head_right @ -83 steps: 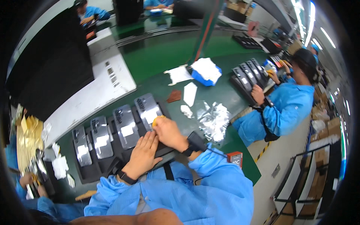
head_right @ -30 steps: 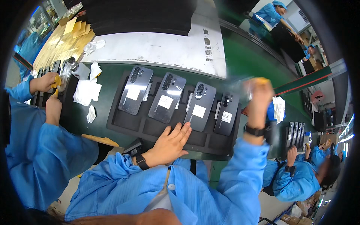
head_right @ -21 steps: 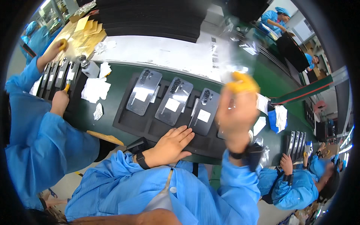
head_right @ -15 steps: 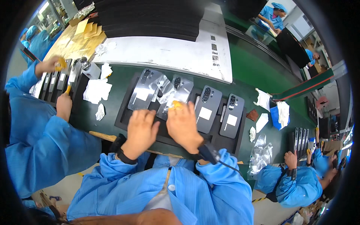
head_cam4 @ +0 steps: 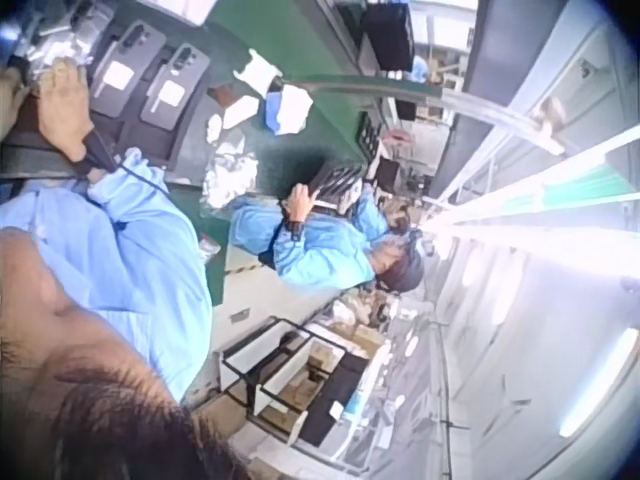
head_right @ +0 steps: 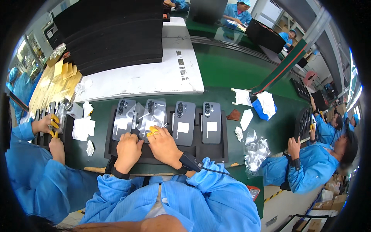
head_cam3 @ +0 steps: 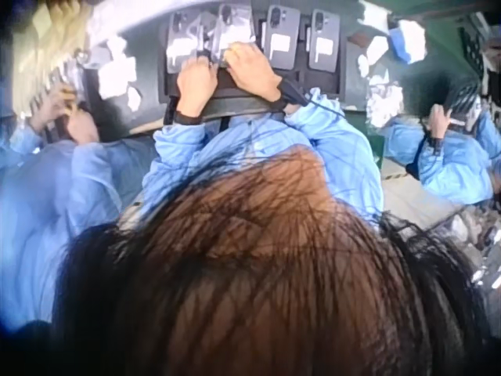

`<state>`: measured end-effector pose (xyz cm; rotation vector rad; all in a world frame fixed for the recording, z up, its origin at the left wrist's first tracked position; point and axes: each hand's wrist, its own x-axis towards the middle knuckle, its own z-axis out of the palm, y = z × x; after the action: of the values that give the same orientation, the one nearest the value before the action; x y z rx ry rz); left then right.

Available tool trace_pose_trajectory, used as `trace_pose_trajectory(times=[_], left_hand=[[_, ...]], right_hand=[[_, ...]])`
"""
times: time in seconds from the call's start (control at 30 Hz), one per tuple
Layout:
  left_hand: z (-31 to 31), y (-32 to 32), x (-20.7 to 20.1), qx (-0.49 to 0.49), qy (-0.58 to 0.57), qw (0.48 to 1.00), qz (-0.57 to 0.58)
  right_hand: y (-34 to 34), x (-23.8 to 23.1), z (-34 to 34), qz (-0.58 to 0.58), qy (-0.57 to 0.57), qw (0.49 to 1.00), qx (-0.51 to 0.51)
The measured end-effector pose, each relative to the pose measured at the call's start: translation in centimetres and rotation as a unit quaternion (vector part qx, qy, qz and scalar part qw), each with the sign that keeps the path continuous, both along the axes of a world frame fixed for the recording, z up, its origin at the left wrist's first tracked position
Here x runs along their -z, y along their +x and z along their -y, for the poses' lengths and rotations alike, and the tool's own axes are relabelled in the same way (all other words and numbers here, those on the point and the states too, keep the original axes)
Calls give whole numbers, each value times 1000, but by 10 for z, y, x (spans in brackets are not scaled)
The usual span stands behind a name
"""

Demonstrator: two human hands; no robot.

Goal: Inspecting and cleaning smartphones on a factory assembly line before placing them into trays.

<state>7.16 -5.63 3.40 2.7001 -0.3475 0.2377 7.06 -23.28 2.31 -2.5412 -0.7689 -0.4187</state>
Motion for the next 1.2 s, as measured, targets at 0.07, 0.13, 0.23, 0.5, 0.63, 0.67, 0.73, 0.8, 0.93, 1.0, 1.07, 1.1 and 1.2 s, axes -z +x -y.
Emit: trace_pose_trajectory(times=[0.07,0.13,0.23,0.5,0.63,0.67,0.73,0.8,0.93,1.0,1.07,1.1,1.2], left_hand=[[2,1,2,-12,7,1000,16],[4,2,6,-8,12,999,32],[6,5,6,-3,16,998,54],[20,16,3,34,-213,976,5],[20,2,-1,25,-181,982,57],[19,-4,-1,33,-163,982,85],[18,-17,-4,93,-122,983,97],[21,-31,2,123,-47,988,78],[17,-40,14,151,-14,988,37],[15,-40,14,144,-7,988,46],[14,-40,10,164,-1,986,37],[13,-40,12,165,1,985,42],[10,-44,10,164,20,985,50]], right_hand=[[0,1,1,-6,4,1000,-9],[0,0,2,-9,5,1000,-6],[2,1,1,-7,5,1000,-3],[7,7,-3,23,57,998,21],[7,9,-1,30,66,997,28],[8,8,0,42,62,997,30],[11,8,3,39,49,997,33],[13,3,5,26,50,998,33],[30,-16,10,-46,114,991,48],[56,-15,28,-164,159,971,70],[99,-27,68,-214,314,921,87],[112,-70,81,-132,248,947,156],[150,-142,130,89,419,888,167]])
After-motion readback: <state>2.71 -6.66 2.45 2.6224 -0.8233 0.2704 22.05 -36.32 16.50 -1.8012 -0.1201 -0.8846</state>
